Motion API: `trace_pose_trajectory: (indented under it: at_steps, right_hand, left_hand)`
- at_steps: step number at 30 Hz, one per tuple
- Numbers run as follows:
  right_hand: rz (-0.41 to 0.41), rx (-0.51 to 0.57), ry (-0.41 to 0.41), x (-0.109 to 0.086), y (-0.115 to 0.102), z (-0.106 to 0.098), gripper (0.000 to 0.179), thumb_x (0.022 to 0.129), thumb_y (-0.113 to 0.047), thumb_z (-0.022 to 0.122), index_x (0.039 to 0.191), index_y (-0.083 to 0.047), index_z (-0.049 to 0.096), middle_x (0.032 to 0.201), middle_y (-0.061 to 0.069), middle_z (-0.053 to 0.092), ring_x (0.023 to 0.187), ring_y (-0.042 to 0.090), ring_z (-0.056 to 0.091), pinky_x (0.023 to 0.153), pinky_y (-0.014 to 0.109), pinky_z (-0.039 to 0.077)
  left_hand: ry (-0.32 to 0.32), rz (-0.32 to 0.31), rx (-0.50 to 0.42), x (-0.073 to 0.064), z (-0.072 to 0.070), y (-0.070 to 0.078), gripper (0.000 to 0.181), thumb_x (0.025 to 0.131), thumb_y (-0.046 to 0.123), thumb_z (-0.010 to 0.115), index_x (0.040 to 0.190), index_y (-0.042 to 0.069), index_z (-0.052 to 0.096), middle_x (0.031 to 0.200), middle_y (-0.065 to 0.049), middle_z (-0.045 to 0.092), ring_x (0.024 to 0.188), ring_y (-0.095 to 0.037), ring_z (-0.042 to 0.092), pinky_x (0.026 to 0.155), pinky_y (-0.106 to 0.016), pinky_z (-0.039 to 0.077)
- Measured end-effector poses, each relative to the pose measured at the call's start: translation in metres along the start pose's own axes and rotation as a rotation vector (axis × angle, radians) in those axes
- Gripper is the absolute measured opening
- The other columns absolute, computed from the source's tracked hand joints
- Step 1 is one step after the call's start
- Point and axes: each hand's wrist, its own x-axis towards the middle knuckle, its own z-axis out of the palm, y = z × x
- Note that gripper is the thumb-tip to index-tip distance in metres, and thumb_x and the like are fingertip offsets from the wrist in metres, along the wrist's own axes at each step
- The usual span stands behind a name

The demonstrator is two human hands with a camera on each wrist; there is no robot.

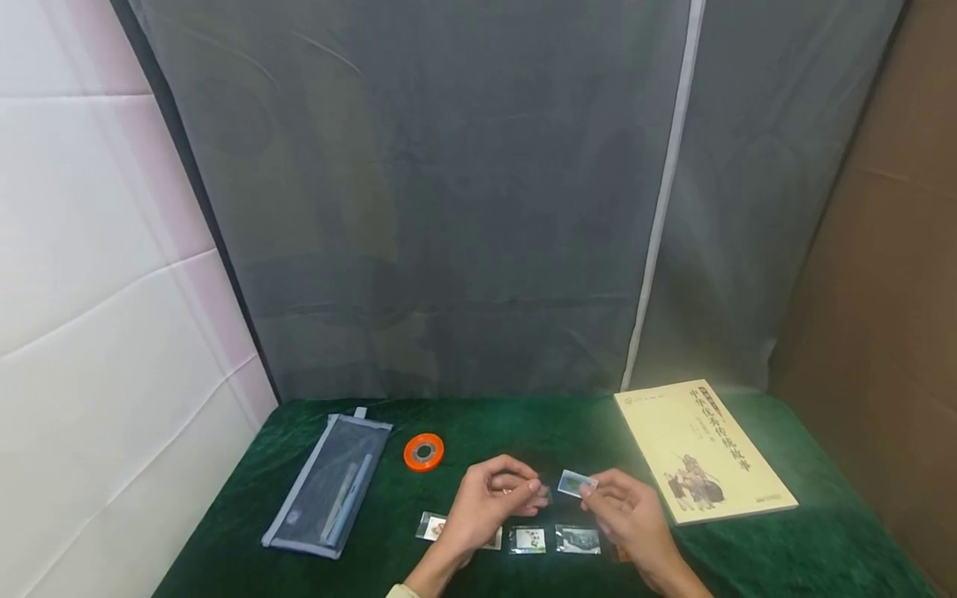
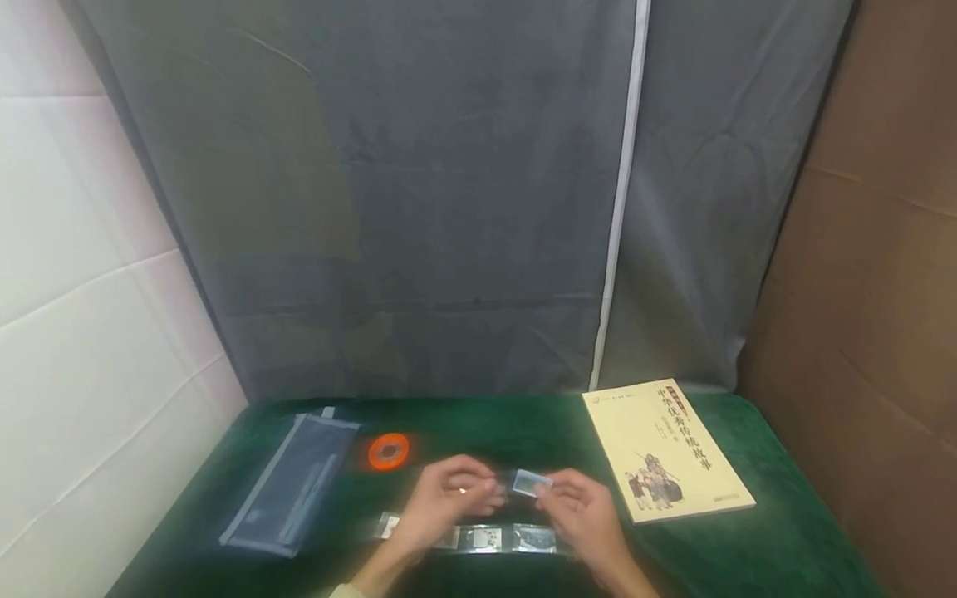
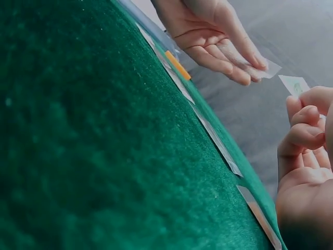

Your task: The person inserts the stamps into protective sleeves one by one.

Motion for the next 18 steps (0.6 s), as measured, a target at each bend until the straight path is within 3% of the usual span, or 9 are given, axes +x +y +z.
trace_pose_trajectory:
  at_steps: [7, 18]
  right_hand:
    - [-0.011, 0.030, -0.011, 0.0001, 0.0037, 0.0000, 0.012, 0.100, -0.011, 0.077, 0.104, 0.000, 0.072, 0.086, 0.027, 0.074, 0.048, 0.004, 0.047, 0.043, 0.017, 0.039]
    - [-0.022, 0.026, -0.042, -0.0014, 0.0024, 0.0003, 0.012, 0.100, -0.010, 0.077, 0.100, 0.000, 0.071, 0.086, 0.030, 0.073, 0.047, 0.004, 0.047, 0.042, 0.017, 0.038]
  left_hand:
    - [0.054, 0.005, 0.006, 0.0012, 0.0030, -0.0017, 0.035, 0.094, 0.013, 0.086, 0.118, -0.006, 0.071, 0.111, -0.020, 0.083, 0.097, -0.022, 0.083, 0.085, -0.039, 0.067]
    - [0.038, -0.016, -0.030, 0.0008, 0.0048, -0.0042, 0.041, 0.093, 0.012, 0.087, 0.121, -0.010, 0.068, 0.111, -0.020, 0.082, 0.099, -0.025, 0.083, 0.086, -0.039, 0.067]
